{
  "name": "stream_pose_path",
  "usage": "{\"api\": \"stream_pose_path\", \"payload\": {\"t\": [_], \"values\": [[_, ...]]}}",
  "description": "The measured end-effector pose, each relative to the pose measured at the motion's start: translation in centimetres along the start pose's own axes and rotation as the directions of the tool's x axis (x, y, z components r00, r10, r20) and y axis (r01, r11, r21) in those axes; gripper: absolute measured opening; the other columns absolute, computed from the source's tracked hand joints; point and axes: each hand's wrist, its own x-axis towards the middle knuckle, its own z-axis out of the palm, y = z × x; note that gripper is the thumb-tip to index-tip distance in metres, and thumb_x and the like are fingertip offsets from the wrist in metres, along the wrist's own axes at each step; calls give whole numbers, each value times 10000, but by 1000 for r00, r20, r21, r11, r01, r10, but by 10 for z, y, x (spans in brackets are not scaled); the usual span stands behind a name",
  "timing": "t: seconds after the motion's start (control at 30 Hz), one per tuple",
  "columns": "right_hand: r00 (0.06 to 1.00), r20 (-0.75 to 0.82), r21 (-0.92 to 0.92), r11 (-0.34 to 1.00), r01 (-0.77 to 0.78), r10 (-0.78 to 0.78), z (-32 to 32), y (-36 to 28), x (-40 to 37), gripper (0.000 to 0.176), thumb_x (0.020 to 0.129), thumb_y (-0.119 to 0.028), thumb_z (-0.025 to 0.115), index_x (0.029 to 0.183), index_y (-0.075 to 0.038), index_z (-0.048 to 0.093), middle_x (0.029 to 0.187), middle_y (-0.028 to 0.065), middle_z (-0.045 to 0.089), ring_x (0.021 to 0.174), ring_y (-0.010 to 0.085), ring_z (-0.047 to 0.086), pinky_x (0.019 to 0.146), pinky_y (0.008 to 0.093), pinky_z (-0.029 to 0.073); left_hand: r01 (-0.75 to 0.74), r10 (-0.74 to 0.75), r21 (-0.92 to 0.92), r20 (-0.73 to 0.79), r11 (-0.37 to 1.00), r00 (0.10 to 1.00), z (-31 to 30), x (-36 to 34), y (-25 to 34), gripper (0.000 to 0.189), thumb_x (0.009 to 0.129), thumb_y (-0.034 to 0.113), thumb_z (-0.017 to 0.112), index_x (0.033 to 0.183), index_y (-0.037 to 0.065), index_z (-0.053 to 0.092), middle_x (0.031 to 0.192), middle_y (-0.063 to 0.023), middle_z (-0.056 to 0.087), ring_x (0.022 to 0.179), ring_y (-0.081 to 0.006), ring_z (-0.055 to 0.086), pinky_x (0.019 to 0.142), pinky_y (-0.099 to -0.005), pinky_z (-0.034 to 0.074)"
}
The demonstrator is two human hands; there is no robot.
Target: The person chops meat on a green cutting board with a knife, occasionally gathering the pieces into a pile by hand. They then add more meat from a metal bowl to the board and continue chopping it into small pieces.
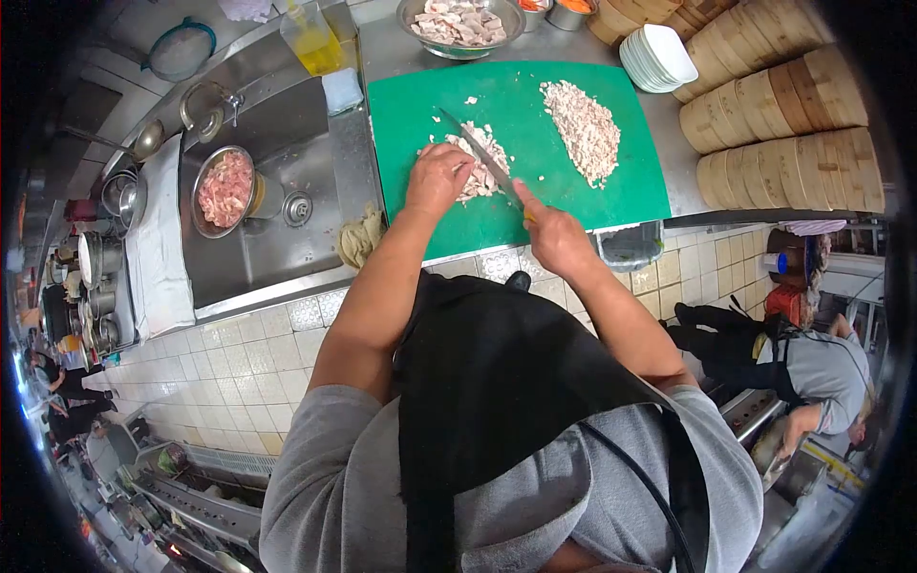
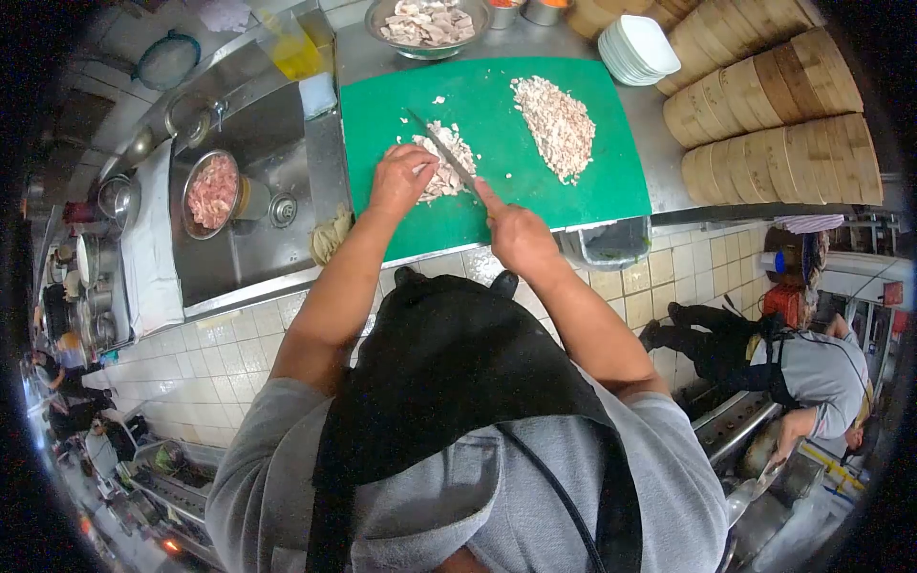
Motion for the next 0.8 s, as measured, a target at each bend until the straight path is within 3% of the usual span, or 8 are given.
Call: {"api": "stream_pose_path", "payload": {"t": [0.07,0.2,0.3,0.4,0.47,0.57,0.67,0.8], "values": [[991,-134,98,995,5,8,-8,-9,-5,734,961,-53,595,1620,-241,331,953,300,673,882,479,668,806,553,530,11,-11,-12,-2,1000,1000,2,-3,0,90,832,132,799,899,76,775,978,-82,747,972,-298,694,946,-436,520],[997,-35,-2,998,-69,69,-3,2,-5,735,955,-56,601,1617,-240,338,941,305,671,880,480,668,804,553,533,10,-10,-8,-3,1000,1000,2,-7,1,86,835,129,796,899,76,775,979,-81,747,977,-294,694,947,-432,518],[998,-44,-30,999,-35,34,-9,4,-2,694,981,-136,598,1619,-240,343,949,276,689,854,452,688,799,542,552,8,-8,-12,12,1000,1000,-1,-4,2,81,836,126,795,896,76,774,976,-81,747,977,-292,694,957,-432,515],[985,-161,27,998,-61,64,-10,1,-3,695,985,-144,593,1619,-270,337,978,270,692,867,443,692,803,535,557,33,-33,-19,15,999,999,1,-3,3,82,835,127,796,893,74,773,975,-82,746,974,-291,693,961,-432,512],[992,-2,-94,987,-130,130,-8,11,1,693,989,-152,586,1620,-280,330,971,260,690,875,436,694,803,525,562,54,-53,-21,12,998,999,1,-3,3,83,834,128,797,892,73,773,974,-81,746,970,-292,692,962,-432,512],[997,-67,-105,993,-49,42,-24,15,6,704,979,-138,584,1621,-279,329,974,245,685,879,430,695,800,523,562,12,-11,-36,6,999,1000,0,-3,3,88,830,127,800,890,70,772,972,-80,746,958,-295,691,941,-428,517],[983,-151,-165,978,-126,101,-29,19,20,711,969,-134,586,1618,-290,341,981,229,680,884,428,695,803,519,565,36,-36,-15,-3,999,999,-1,-2,4,89,827,128,804,887,71,771,970,-76,747,950,-291,693,939,-429,519],[987,-122,-202,971,-125,102,-13,27,20,708,964,-136,591,1611,-298,354,1009,225,679,888,426,696,803,515,565,7,-7,-10,0,1000,1000,1,0,0,91,821,125,808,886,73,771,964,-77,747,947,-286,695,938,-425,521]]}}
